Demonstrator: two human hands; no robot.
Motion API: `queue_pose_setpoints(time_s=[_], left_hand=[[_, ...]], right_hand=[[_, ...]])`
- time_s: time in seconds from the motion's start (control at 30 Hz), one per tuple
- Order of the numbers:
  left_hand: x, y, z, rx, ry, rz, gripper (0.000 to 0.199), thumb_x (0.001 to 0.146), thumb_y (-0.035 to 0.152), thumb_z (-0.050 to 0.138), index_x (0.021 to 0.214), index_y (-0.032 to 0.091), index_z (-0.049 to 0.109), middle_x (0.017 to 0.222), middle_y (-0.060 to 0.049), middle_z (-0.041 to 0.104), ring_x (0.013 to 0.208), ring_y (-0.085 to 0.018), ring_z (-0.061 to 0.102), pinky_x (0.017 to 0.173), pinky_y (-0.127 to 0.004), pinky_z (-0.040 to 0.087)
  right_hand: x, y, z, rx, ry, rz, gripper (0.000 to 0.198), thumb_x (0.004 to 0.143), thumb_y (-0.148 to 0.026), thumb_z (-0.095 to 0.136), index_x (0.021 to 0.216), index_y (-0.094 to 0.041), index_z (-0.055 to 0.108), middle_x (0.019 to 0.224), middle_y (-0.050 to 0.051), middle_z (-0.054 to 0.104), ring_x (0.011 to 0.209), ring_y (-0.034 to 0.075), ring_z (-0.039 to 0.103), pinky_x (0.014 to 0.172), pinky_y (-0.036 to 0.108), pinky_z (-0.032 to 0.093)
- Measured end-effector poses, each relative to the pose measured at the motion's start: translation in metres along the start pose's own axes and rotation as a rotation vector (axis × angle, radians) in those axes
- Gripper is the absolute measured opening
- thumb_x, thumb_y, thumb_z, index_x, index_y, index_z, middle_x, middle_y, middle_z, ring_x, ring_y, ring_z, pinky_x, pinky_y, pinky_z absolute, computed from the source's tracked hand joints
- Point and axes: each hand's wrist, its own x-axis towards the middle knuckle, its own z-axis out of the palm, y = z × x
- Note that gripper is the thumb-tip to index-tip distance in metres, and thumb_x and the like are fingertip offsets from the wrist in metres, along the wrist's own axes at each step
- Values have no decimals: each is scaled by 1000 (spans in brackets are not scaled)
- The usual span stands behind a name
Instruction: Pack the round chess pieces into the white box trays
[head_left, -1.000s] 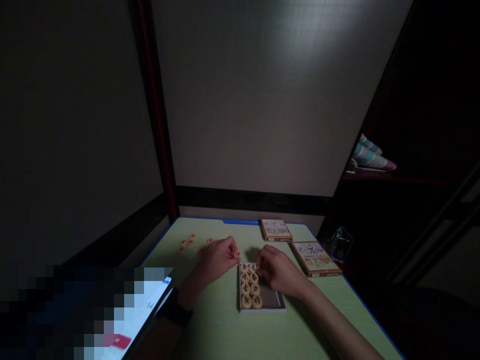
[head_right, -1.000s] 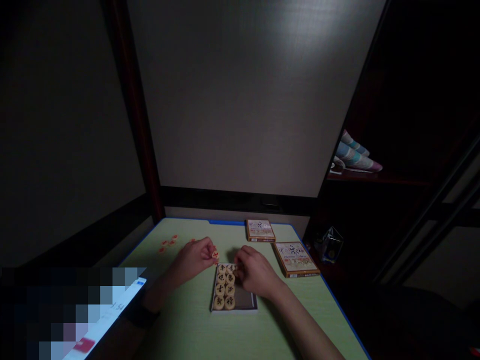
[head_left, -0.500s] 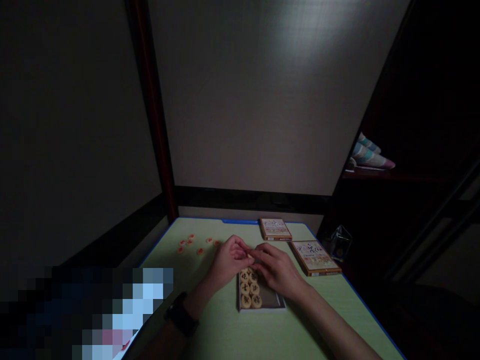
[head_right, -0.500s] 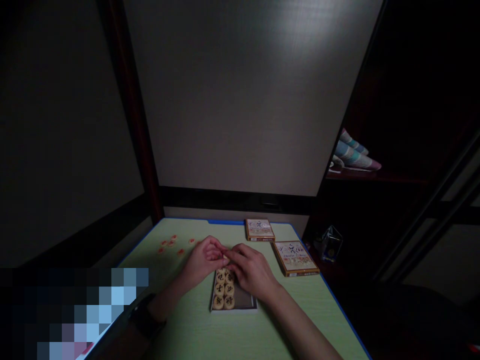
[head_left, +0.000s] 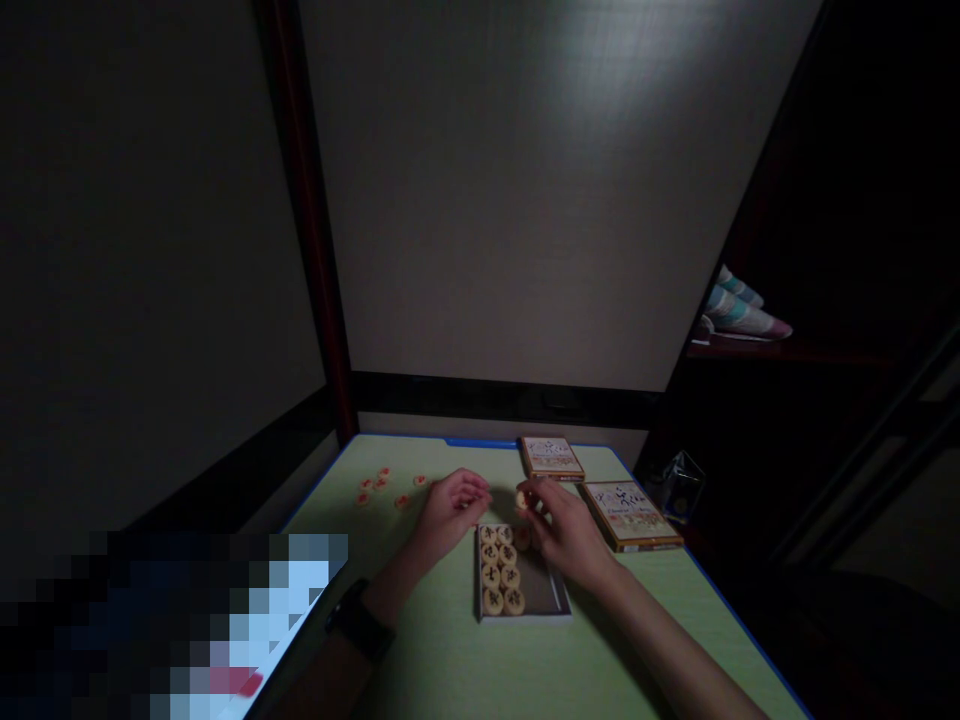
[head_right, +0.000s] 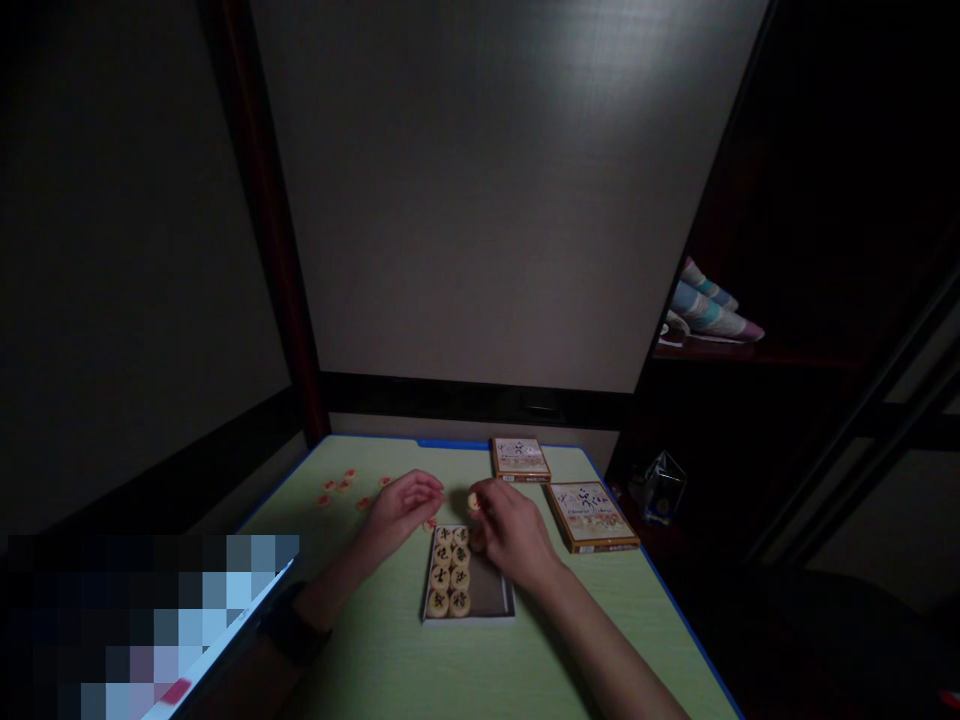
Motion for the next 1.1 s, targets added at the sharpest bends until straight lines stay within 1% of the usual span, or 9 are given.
queue_pose_setpoints(time_s=[0.13, 0.3, 0.43, 0.53, 0.6, 0.73, 0.8, 0.93, 1.1], left_hand=[[3, -6, 0, 95, 50, -14, 11, 72, 11, 62, 82, 13, 58, 78, -4, 64, 74, -15, 62, 69, -26, 49], [1, -6, 2, 92, 52, -27, 15, 69, 2, 56, 80, 13, 58, 76, -3, 66, 74, -14, 63, 69, -25, 49], [1, -4, 6, 81, 23, -51, 23, 66, -4, 47, 75, 13, 57, 73, -2, 66, 72, -14, 64, 66, -23, 47], [1, -1, 5, 162, 16, -16, 22, 69, -3, 46, 75, 14, 59, 75, -3, 67, 73, -15, 64, 66, -24, 48], [0, 4, -1, 337, 80, 16, 21, 73, -1, 46, 78, 14, 60, 78, -3, 68, 72, -15, 64, 66, -25, 47], [-2, 16, -30, 1004, 232, 114, 13, 79, 8, 53, 81, 16, 63, 83, -4, 68, 81, -20, 63, 73, -31, 45], [-3, 21, -47, 1241, 290, 90, 10, 81, 14, 54, 82, 17, 64, 88, -5, 68, 87, -23, 63, 75, -33, 44], [-3, 24, -66, 1404, 348, -79, 18, 86, 18, 47, 89, 17, 65, 92, -7, 68, 87, -25, 65, 69, -33, 44], [-6, 25, -52, 1433, 279, -132, 22, 85, 17, 46, 94, 15, 65, 92, -10, 69, 86, -27, 66, 69, -34, 45]], right_hand=[[0, 6, 0, 7, 89, 25, 16, 89, -16, 49, 102, -20, 57, 96, 8, 66, 82, 20, 61, 73, 31, 48], [0, 10, 1, -41, 152, 64, 20, 88, -16, 51, 106, -19, 59, 96, 9, 68, 86, 21, 63, 76, 32, 50], [-1, 8, 4, -77, 204, 1, 16, 91, -23, 54, 104, -18, 61, 91, 8, 67, 83, 21, 63, 75, 32, 50], [-1, 5, 5, -101, 194, -46, 16, 92, -28, 55, 102, -18, 61, 89, 7, 66, 81, 21, 62, 72, 30, 49], [-1, 4, 5, -111, 183, -16, 17, 92, -32, 56, 100, -18, 62, 88, 7, 65, 80, 21, 62, 72, 31, 49], [-1, 9, 1, -74, 186, 113, 21, 91, -37, 57, 97, -18, 64, 91, 8, 64, 81, 21, 61, 74, 33, 49], [0, 14, -1, -25, 141, 168, 21, 89, -34, 57, 98, -18, 66, 95, 8, 65, 82, 21, 62, 75, 33, 49], [18, 24, 4, 33, -56, 255, 21, 79, -22, 60, 97, -17, 70, 95, 7, 70, 82, 21, 64, 73, 30, 48], [57, 29, 26, -109, -372, 302, 23, 72, -14, 61, 91, -17, 73, 82, 5, 74, 73, 17, 66, 63, 23, 42]])
